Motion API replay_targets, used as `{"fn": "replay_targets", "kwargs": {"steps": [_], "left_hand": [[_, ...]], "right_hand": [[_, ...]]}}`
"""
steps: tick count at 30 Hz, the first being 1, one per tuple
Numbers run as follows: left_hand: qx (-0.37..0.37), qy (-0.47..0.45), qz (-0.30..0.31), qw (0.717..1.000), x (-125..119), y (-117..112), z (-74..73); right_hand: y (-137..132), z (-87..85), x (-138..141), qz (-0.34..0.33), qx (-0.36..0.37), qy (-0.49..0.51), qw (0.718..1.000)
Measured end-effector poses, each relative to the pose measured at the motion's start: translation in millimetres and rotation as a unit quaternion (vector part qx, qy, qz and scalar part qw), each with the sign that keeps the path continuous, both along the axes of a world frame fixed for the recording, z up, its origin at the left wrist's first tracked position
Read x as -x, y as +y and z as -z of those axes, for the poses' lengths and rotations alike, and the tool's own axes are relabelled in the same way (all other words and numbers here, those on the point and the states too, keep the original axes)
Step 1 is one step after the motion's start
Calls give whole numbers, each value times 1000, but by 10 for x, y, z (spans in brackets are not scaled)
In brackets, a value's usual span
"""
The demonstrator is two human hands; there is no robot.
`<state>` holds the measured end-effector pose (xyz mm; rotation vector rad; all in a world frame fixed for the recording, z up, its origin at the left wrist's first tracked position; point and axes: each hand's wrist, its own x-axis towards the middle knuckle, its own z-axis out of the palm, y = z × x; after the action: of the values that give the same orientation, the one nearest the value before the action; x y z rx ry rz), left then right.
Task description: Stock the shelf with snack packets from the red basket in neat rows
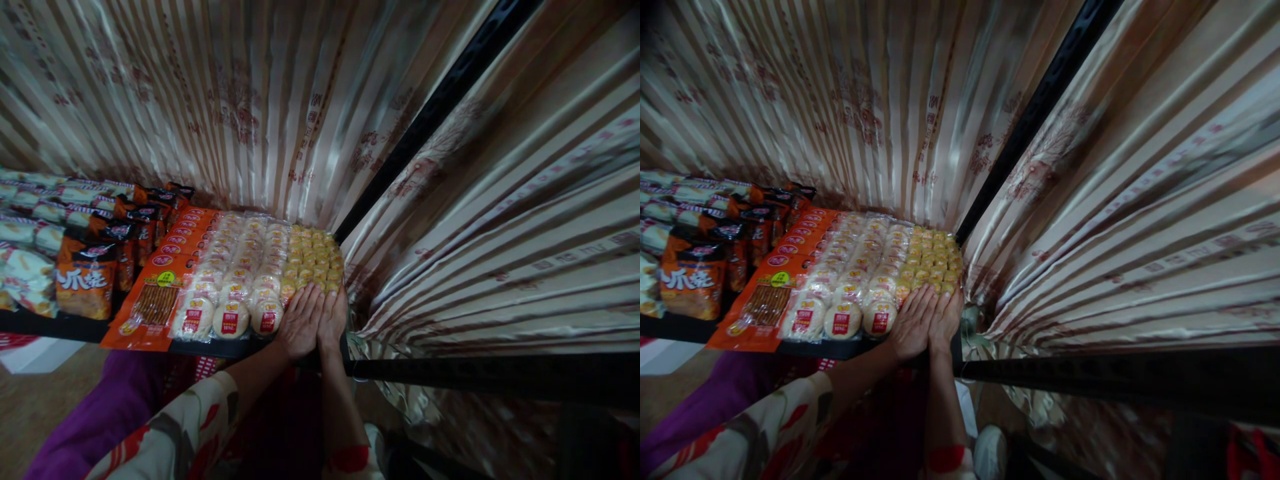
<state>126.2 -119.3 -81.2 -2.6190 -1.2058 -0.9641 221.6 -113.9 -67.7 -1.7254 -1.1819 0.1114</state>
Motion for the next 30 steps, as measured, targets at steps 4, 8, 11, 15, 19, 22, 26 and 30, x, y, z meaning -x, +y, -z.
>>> {"fn": "replay_targets", "kwargs": {"steps": [4,8,11,15,19,22,26,30], "left_hand": [[0,-5,7,1000,15,-11,-30],[4,-14,12,1000,24,-23,-58],[6,-17,15,1000,21,-21,-58],[3,-26,14,1000,11,-12,-43],[-3,-36,15,999,9,-7,-30],[2,-31,17,999,17,-11,-42],[5,-28,17,999,29,-18,-70],[9,-26,21,999,38,-19,-88]], "right_hand": [[20,-36,-20,20,51,91,994],[16,-63,-18,24,68,123,990],[23,-59,-20,21,75,105,991],[53,-50,-30,35,78,64,994],[75,-86,-30,16,30,37,999],[89,-138,-34,9,30,27,999],[125,-195,-46,17,38,24,999],[161,-212,-51,32,38,30,998]]}}
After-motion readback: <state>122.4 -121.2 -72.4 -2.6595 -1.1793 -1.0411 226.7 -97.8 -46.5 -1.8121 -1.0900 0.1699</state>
